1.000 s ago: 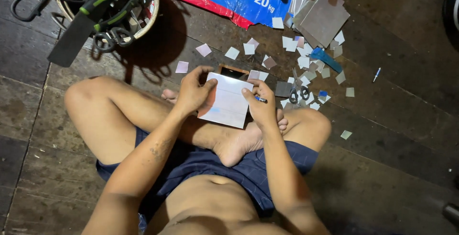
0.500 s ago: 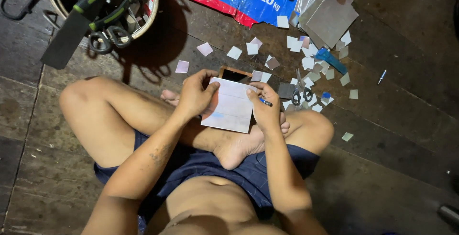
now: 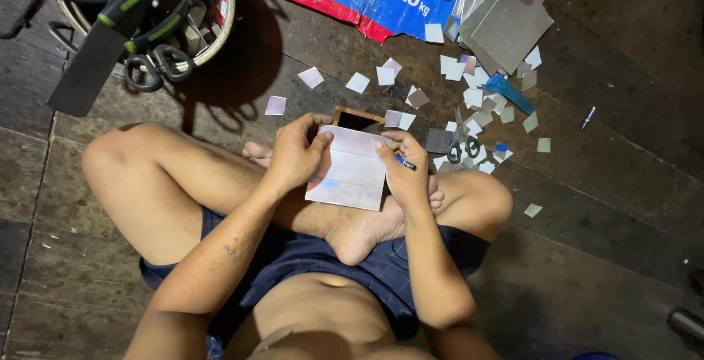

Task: Marking and cutting reflective sheets to size for insertion into wooden frames.

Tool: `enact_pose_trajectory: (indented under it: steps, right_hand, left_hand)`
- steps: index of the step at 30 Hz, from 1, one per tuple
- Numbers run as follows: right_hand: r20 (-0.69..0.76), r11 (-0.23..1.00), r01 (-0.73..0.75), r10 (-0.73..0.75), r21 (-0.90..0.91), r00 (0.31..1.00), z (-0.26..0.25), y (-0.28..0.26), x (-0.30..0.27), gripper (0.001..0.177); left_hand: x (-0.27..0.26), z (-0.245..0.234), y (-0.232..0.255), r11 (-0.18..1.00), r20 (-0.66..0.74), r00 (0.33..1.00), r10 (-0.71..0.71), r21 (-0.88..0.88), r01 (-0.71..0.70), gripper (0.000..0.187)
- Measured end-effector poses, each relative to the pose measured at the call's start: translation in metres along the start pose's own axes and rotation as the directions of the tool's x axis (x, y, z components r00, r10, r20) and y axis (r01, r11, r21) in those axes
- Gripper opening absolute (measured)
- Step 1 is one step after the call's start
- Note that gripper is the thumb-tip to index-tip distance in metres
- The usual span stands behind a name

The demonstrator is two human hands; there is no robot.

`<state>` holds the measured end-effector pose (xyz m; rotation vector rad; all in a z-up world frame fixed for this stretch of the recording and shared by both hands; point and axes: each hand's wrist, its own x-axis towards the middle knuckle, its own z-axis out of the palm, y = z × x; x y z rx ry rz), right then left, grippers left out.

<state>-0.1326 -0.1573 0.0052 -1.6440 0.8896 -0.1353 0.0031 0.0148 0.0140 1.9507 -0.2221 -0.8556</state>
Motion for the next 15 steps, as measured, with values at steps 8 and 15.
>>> enact_pose_trajectory:
  steps: [8, 15]
  right_hand:
    - [0.003, 1.0, -0.009, 0.009, -0.006, 1.0, -0.0006, 0.001, 0.0013, 0.022]
    - [0.002, 1.0, -0.014, 0.014, -0.015, 1.0, -0.0013, -0.0063, 0.0005, 0.021]
  left_hand:
    - [-0.002, 0.0012, -0.0013, 1.0, -0.014, 1.0, 0.017, 0.009, -0.017, 0.027]
    - [-0.0031, -0.0007, 0.0024, 0.999, -0.011, 0.999, 0.047, 0.017, -0.047, 0.026]
